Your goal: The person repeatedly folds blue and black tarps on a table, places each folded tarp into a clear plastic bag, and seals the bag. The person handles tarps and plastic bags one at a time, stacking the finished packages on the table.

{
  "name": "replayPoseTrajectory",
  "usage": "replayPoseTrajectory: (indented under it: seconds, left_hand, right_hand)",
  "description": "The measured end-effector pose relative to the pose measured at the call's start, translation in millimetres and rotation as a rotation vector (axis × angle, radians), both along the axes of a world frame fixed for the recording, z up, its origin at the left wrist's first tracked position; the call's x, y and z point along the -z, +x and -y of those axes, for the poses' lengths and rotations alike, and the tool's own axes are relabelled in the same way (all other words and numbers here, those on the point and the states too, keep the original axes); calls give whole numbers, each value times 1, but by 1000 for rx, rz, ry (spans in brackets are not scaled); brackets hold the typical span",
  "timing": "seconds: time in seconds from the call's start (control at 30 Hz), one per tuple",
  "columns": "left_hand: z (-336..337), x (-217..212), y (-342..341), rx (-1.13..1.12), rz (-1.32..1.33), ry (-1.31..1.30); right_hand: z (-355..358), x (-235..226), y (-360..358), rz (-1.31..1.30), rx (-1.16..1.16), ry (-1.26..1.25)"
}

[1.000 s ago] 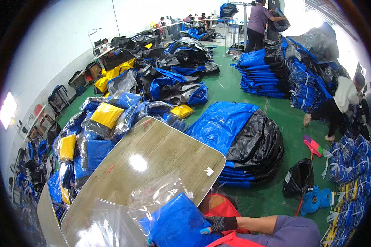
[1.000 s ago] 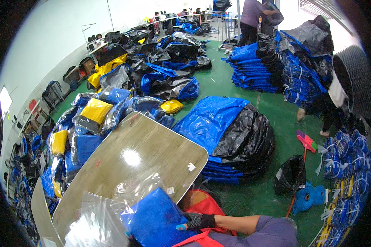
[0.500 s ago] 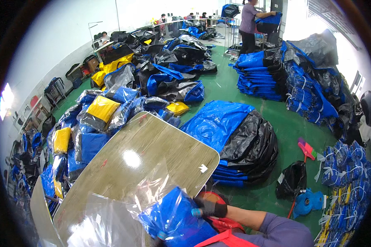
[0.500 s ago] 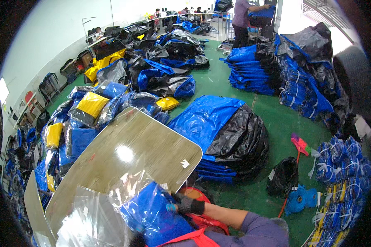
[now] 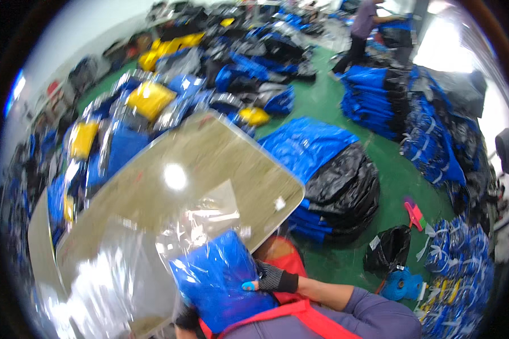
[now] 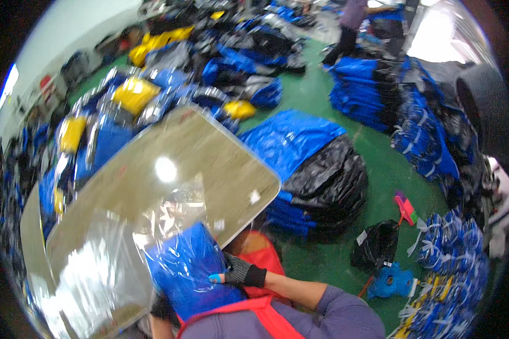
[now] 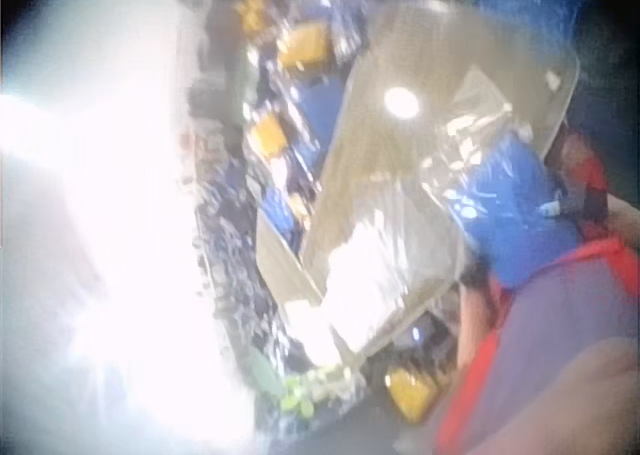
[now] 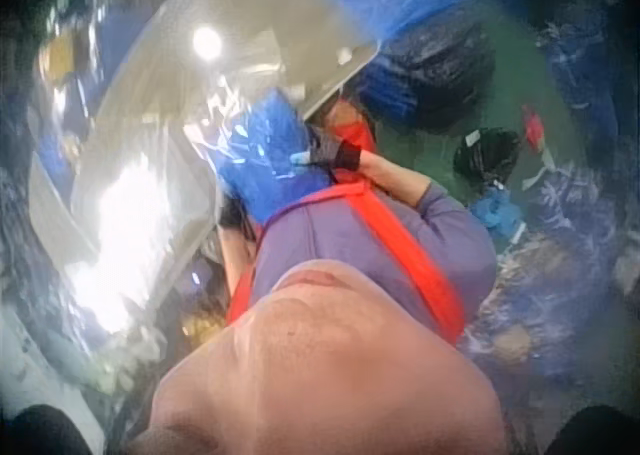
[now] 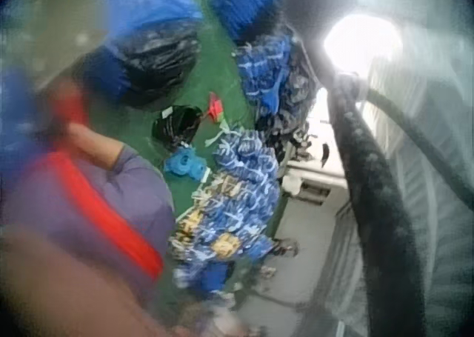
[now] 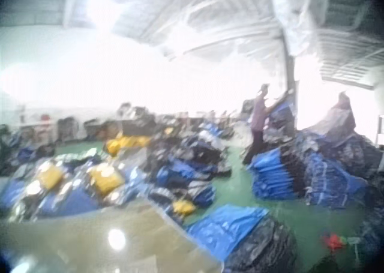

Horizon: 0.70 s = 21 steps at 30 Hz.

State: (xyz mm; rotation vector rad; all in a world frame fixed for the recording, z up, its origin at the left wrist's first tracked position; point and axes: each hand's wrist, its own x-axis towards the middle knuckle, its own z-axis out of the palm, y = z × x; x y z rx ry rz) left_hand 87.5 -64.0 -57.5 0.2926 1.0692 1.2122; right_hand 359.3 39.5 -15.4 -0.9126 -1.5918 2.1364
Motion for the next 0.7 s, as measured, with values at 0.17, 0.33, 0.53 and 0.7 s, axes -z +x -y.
replayPoseTrajectory:
  seconds: [0.17, 0.33, 0.53, 0.7]
  left_hand:
    - [39, 4, 15, -231, -258, 130]
    - [36, -11, 28, -226, 60, 26]
    - [7, -25, 70, -30, -594, -233]
    - [45, -3, 91, 144, -295, 27]
  right_hand:
    - [-2, -3, -3, -251, 225, -279]
    - [9, 12, 1, -137, 47, 6]
    - [-22, 16, 12, 156, 407, 317]
    - [-13, 23, 28, 71, 362, 372]
